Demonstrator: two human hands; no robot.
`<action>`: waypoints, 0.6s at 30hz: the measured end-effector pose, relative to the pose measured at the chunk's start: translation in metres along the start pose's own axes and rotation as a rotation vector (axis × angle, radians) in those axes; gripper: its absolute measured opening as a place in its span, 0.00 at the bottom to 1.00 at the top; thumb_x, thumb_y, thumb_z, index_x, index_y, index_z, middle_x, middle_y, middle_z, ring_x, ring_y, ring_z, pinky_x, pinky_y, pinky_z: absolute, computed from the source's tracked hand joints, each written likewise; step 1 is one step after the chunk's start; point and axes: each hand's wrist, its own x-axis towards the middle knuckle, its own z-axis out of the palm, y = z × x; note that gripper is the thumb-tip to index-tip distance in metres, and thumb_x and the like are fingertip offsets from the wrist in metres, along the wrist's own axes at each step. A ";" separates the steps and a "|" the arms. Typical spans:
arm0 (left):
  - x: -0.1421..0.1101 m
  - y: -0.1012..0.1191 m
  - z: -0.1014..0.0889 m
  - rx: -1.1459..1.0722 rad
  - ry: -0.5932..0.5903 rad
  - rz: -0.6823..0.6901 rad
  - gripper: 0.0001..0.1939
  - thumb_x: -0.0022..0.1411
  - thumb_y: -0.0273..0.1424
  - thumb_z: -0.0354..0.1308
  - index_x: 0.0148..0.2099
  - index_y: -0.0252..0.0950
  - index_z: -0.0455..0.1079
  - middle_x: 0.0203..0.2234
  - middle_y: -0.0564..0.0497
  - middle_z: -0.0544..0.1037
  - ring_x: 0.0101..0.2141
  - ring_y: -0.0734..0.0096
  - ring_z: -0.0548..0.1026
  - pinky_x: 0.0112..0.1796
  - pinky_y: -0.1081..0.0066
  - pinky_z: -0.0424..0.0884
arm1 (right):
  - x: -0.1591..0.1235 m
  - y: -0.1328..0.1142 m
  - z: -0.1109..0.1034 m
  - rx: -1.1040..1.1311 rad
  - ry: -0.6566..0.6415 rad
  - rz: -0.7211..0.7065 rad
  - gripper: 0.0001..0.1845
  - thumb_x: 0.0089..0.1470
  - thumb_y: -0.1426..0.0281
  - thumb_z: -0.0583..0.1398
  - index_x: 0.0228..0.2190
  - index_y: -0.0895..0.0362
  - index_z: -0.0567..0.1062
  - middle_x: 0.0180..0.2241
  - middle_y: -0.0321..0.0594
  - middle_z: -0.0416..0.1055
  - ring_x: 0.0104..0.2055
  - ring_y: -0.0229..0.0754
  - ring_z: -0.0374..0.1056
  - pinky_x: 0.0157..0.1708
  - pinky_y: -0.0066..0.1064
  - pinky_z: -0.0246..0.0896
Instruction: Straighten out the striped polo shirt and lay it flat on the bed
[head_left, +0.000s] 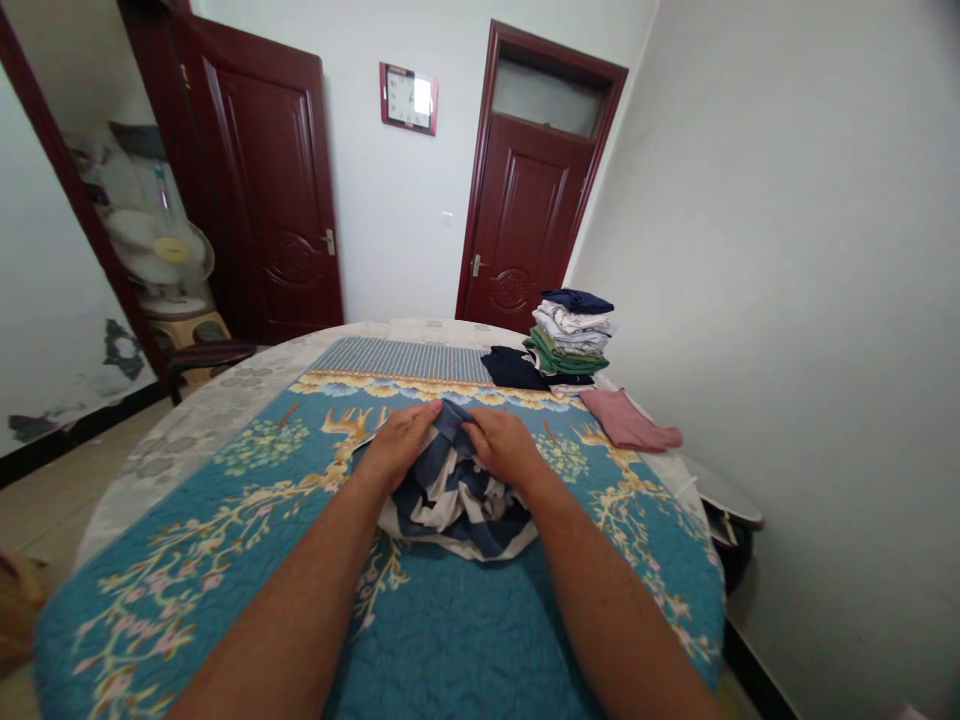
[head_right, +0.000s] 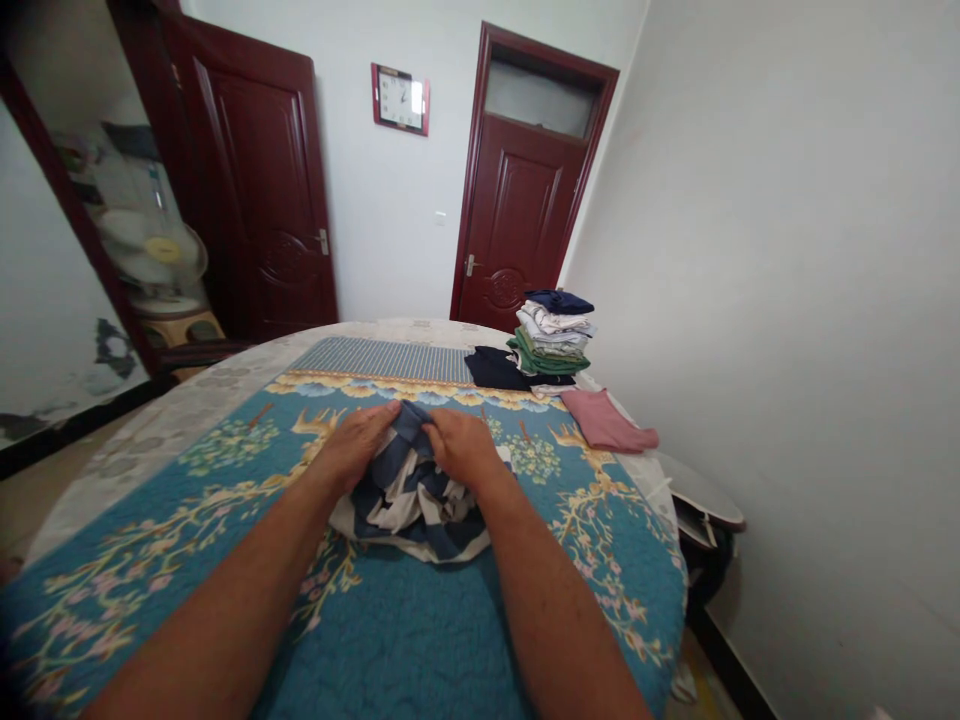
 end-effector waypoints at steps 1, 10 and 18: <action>-0.001 0.003 -0.002 0.014 -0.028 0.017 0.30 0.64 0.58 0.54 0.41 0.36 0.79 0.34 0.48 0.84 0.36 0.58 0.79 0.38 0.65 0.74 | 0.000 0.002 -0.002 0.035 0.007 0.005 0.11 0.71 0.66 0.56 0.42 0.54 0.78 0.39 0.43 0.79 0.42 0.45 0.72 0.42 0.32 0.58; 0.007 -0.003 -0.005 0.416 0.138 0.116 0.22 0.67 0.49 0.53 0.30 0.38 0.73 0.23 0.53 0.74 0.29 0.64 0.71 0.33 0.66 0.65 | 0.000 0.003 -0.003 -0.015 -0.022 0.019 0.11 0.70 0.65 0.57 0.39 0.53 0.79 0.36 0.43 0.79 0.38 0.45 0.72 0.40 0.32 0.56; 0.006 0.000 -0.007 0.387 -0.001 0.219 0.17 0.65 0.46 0.58 0.45 0.39 0.76 0.37 0.51 0.81 0.39 0.61 0.77 0.43 0.66 0.70 | -0.003 0.002 -0.011 0.118 -0.078 -0.028 0.11 0.68 0.63 0.59 0.44 0.51 0.81 0.39 0.41 0.81 0.41 0.46 0.74 0.42 0.32 0.60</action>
